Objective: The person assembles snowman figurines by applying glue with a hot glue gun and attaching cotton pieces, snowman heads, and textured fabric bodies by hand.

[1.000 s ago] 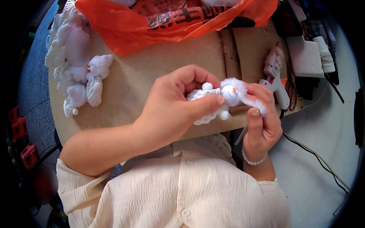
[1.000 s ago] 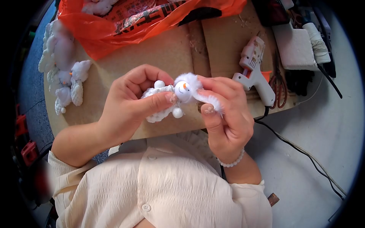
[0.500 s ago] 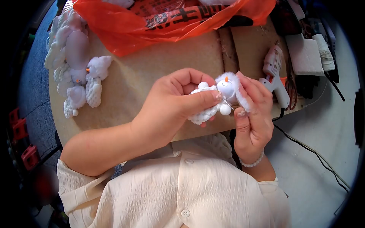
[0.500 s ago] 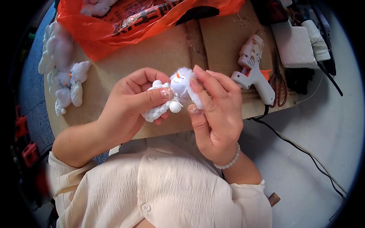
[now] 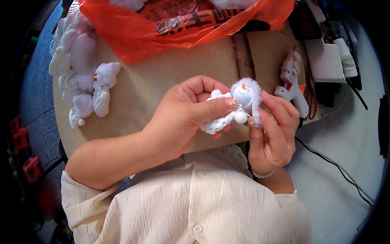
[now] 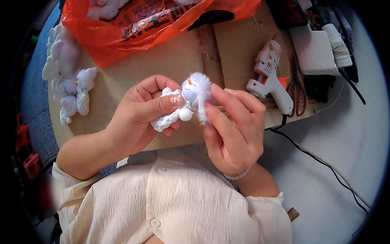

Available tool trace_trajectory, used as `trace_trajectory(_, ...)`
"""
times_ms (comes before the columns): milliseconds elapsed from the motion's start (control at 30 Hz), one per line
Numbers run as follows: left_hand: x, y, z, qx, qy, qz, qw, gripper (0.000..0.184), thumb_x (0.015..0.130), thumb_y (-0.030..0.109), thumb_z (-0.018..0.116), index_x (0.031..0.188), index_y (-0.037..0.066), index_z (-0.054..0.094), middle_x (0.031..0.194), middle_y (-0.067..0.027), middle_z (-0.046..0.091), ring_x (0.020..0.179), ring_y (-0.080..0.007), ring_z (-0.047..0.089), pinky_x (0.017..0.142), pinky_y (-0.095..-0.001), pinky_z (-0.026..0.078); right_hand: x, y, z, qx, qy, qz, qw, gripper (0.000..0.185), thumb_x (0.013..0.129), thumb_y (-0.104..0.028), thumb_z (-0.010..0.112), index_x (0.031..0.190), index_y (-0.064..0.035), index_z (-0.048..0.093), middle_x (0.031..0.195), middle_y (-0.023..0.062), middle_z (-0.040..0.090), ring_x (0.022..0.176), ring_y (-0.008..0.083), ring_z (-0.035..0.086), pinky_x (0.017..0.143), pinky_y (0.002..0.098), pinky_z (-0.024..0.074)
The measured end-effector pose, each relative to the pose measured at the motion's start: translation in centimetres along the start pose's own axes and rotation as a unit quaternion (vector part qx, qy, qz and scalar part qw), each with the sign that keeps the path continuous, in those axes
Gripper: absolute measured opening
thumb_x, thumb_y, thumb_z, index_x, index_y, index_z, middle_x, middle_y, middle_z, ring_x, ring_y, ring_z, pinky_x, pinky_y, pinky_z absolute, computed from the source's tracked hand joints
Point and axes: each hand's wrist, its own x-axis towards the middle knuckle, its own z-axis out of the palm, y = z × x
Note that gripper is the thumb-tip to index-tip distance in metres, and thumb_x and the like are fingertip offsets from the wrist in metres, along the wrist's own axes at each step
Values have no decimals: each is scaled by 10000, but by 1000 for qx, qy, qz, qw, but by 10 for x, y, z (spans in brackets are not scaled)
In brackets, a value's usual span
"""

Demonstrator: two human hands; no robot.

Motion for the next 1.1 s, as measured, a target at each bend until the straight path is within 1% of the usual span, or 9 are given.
trace_trajectory(100,-1,1,0,-2,3,-2,1000,175,895,115,651,1024,61,545,858,-75,650,656,-122,617,516,-246,480,-2,3,4,30,22,0,999,213,734,-12,689,946,1,677,1116,160,637,967,321,576,800,368,504)
trace_trajectory(400,-3,0,2,8,3,11,1000,164,895,100,649,1009,56,541,864,-77,650,689,-118,623,524,-249,494,0,-1,0,-62,11,-59,996,250,686,-13,723,932,-48,702,1110,108,642,974,288,567,782,350,483)
trace_trajectory(600,-2,0,0,-19,-25,-11,999,149,890,97,656,978,71,538,860,-73,649,702,-124,628,524,-261,498,4,2,-1,-201,16,-145,969,161,732,-93,735,888,-53,719,1048,55,684,985,236,568,736,313,401)
trace_trajectory(700,-2,-3,-1,-39,-41,-18,998,144,890,97,657,969,81,537,860,-69,643,706,-130,631,527,-269,502,6,1,-4,-231,10,-166,959,161,751,-116,732,890,-35,718,1033,48,692,992,228,570,746,309,397)
trace_trajectory(800,-3,-1,3,-54,-17,-29,998,145,891,98,655,972,82,535,865,-68,638,708,-137,630,530,-276,505,3,1,3,-229,12,-157,961,158,760,-89,722,907,-33,712,1041,66,684,996,235,571,751,330,411)
trace_trajectory(900,-3,2,-1,-77,-42,-23,996,198,878,104,681,980,45,522,892,-68,642,758,-130,629,593,-284,530,-1,-1,10,-175,-4,-115,978,157,773,-45,691,928,-19,698,1088,104,654,998,254,571,798,355,438)
trace_trajectory(1000,2,-6,-3,-48,-29,8,998,162,890,93,656,983,70,526,887,-83,642,701,-150,636,544,-278,520,0,8,0,-50,-42,-54,996,138,801,-28,646,930,7,681,1150,146,608,1003,279,571,848,371,457)
trace_trajectory(1033,1,-7,-3,-42,-35,9,998,166,887,88,658,982,65,525,889,-87,643,703,-149,637,554,-280,524,-1,12,-3,15,-38,-33,999,170,833,-46,621,984,20,662,1181,167,580,1010,300,570,880,390,461)
trace_trajectory(1100,-1,-6,0,-28,-45,7,999,173,882,77,663,982,56,523,894,-93,646,708,-148,640,573,-284,533,1,9,-4,117,-4,73,990,210,848,-60,621,1043,15,643,1179,174,581,1017,302,571,879,390,467)
